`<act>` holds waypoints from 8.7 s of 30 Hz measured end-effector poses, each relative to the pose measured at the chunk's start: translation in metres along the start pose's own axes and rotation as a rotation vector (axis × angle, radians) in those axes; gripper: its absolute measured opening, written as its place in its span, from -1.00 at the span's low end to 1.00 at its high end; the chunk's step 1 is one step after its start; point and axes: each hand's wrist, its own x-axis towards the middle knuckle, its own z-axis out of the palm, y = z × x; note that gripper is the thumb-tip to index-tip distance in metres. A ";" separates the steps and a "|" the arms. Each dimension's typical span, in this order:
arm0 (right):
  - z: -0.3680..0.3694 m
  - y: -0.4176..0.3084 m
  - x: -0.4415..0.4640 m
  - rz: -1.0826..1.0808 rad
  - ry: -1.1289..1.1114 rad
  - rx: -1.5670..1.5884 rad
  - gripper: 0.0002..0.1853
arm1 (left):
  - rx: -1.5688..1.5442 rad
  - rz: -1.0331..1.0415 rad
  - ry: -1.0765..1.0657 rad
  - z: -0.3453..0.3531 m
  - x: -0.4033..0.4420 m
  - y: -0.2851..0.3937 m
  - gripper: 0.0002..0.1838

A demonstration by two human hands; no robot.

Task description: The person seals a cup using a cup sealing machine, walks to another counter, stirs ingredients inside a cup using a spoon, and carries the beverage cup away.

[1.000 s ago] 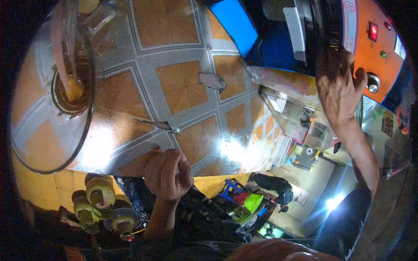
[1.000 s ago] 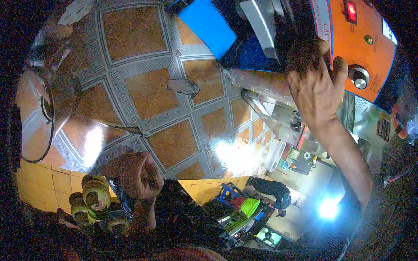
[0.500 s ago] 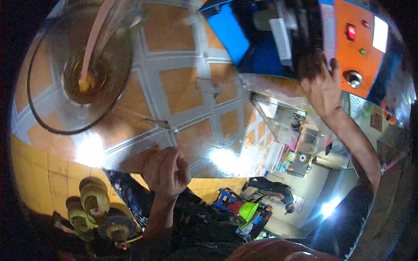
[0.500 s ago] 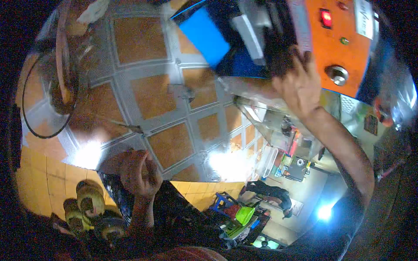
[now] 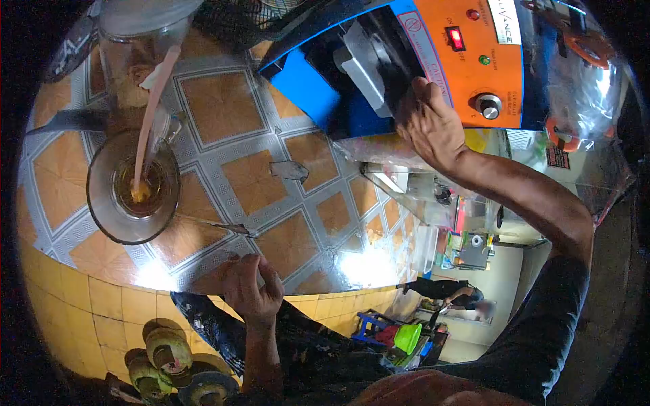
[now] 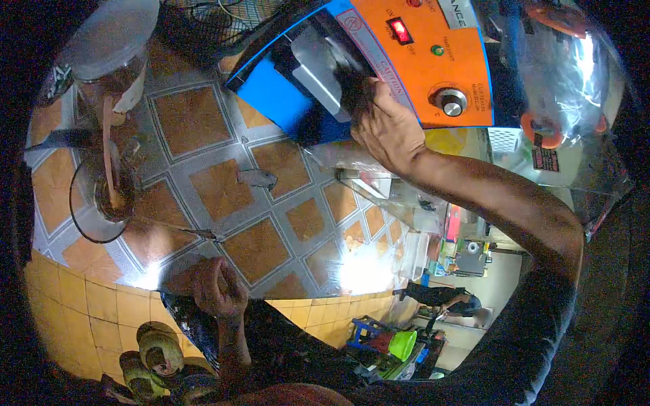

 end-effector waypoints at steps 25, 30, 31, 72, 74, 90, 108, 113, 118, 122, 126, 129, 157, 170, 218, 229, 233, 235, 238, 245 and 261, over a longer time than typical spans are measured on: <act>-0.022 -0.003 0.009 0.113 -0.131 0.160 -0.76 | -0.039 -0.019 -0.007 0.001 0.002 0.002 -0.91; -0.025 -0.009 0.016 0.127 -0.264 0.127 -0.75 | -0.017 -0.010 -0.002 0.000 0.001 0.002 -0.90; -0.025 -0.009 0.017 0.128 -0.261 0.122 -0.75 | -0.017 -0.010 0.003 0.000 0.001 0.002 -0.90; -0.005 -0.011 -0.003 0.098 -0.157 0.285 -0.66 | -0.058 -0.021 0.030 -0.002 0.002 0.000 -0.80; -0.007 -0.012 -0.003 0.084 -0.199 0.255 -0.67 | -0.067 -0.029 0.027 -0.002 0.002 0.000 -0.81; -0.001 -0.008 -0.007 0.142 -0.092 0.376 -0.62 | -0.307 -0.050 0.274 0.098 0.166 0.086 -0.85; -0.002 -0.008 -0.005 0.175 -0.024 0.299 -0.70 | -0.142 0.116 0.120 0.164 0.207 0.118 -0.52; -0.003 -0.011 -0.008 0.146 -0.134 0.302 -0.66 | -0.137 0.083 0.201 0.165 0.207 0.117 -0.60; -0.004 -0.012 -0.010 0.165 -0.203 0.271 -0.63 | -0.106 0.143 0.241 0.161 0.214 0.111 -0.70; -0.002 -0.015 -0.012 0.158 -0.230 0.205 -0.62 | -0.085 0.107 0.166 0.160 0.217 0.115 -0.77; -0.004 -0.013 -0.013 0.156 -0.185 0.252 -0.62 | -0.093 0.119 0.160 0.161 0.217 0.112 -0.77; -0.002 -0.014 -0.013 0.150 -0.200 0.295 -0.63 | -0.115 0.109 0.205 0.159 0.218 0.109 -0.74; 0.042 0.225 -0.201 1.197 0.116 0.986 -0.29 | 0.132 -0.039 -0.269 0.011 -0.009 0.006 -0.70; -0.010 0.185 -0.141 1.214 0.219 1.094 -0.26 | 0.182 -0.032 -0.267 0.013 -0.018 0.004 -0.74; 0.004 0.188 -0.128 0.978 -0.009 1.069 0.09 | 0.200 -0.047 -0.236 0.010 -0.010 0.007 -0.73; 0.003 0.163 -0.122 1.051 -0.005 0.831 0.02 | 0.192 -0.039 -0.252 0.007 -0.007 0.008 -0.77; -0.013 0.163 -0.102 1.098 -0.065 0.487 0.00 | 0.103 -0.054 -0.211 0.013 -0.023 0.002 -0.77; -0.023 0.149 -0.085 1.086 0.118 0.132 -0.03 | 0.064 -0.199 -0.295 0.019 -0.058 -0.014 -0.77; -0.025 0.143 -0.075 1.110 0.135 0.099 0.04 | 0.118 -0.090 -0.210 0.018 -0.034 -0.004 -0.78; -0.032 0.133 -0.073 1.051 0.150 0.056 0.18 | 0.143 -0.019 -0.177 0.016 -0.016 0.003 -0.76; 0.038 0.273 -0.183 0.813 0.108 1.348 -0.11 | 0.060 -0.067 -0.214 0.012 -0.012 0.003 -0.75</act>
